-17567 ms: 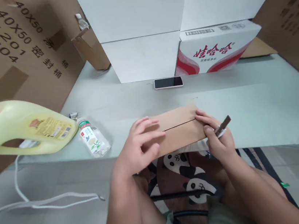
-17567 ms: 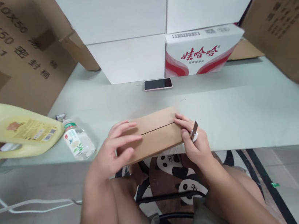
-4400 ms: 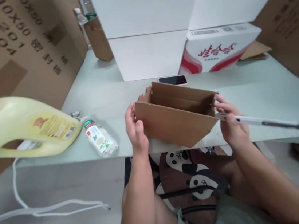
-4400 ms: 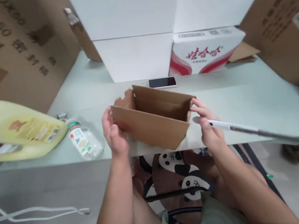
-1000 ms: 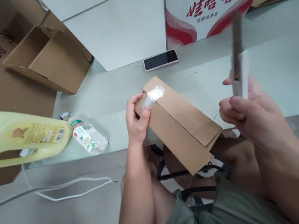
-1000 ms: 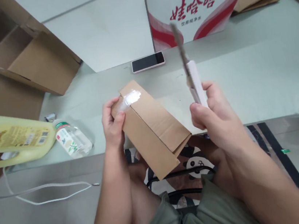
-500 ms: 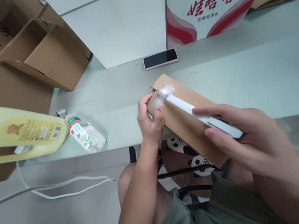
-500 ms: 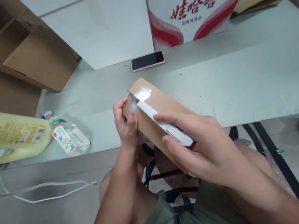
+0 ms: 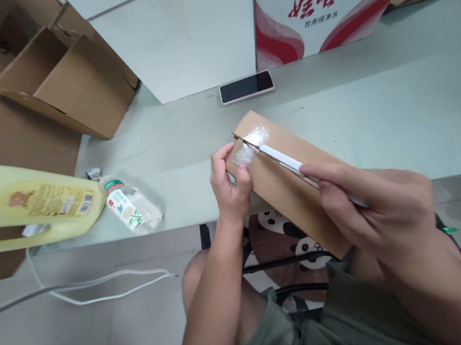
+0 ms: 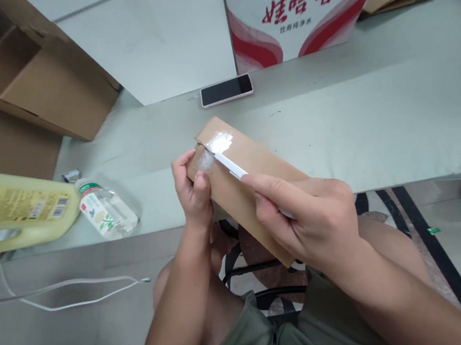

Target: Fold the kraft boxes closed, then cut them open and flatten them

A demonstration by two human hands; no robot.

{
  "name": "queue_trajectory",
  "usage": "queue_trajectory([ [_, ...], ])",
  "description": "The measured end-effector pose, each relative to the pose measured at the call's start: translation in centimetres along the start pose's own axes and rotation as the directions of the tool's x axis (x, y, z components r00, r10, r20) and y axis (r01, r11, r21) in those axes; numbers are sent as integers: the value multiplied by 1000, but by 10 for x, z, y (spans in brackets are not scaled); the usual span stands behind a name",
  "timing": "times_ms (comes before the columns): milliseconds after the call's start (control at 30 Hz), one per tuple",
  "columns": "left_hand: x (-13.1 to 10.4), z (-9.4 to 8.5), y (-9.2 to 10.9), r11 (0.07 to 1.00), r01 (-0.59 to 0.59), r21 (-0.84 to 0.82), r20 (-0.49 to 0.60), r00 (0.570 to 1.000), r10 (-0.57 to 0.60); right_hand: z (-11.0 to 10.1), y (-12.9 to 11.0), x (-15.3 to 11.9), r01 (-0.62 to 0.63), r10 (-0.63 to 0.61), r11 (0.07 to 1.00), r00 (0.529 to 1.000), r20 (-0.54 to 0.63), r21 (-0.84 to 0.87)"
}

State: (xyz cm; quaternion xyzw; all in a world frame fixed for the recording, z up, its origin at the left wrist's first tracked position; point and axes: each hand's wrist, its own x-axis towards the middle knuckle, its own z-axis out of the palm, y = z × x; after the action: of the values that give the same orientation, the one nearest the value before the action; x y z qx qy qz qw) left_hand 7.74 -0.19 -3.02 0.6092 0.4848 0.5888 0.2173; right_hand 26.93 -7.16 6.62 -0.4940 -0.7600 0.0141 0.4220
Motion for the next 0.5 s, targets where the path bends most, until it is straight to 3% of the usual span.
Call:
queue_trajectory([
  [100, 0, -1, 1, 1000, 3, -4, 2, 1000, -3, 1, -1, 1, 47, -45, 997, 999, 29, -65],
  [333, 2, -3, 0, 1000, -16, 19, 15, 1000, 16, 9, -1, 2, 83, -87, 993, 995, -51, -86],
  [500, 4, -8, -4, 999, -37, 31, 44, 998, 35, -2, 0, -5, 75, -81, 995, 991, -107, -62],
])
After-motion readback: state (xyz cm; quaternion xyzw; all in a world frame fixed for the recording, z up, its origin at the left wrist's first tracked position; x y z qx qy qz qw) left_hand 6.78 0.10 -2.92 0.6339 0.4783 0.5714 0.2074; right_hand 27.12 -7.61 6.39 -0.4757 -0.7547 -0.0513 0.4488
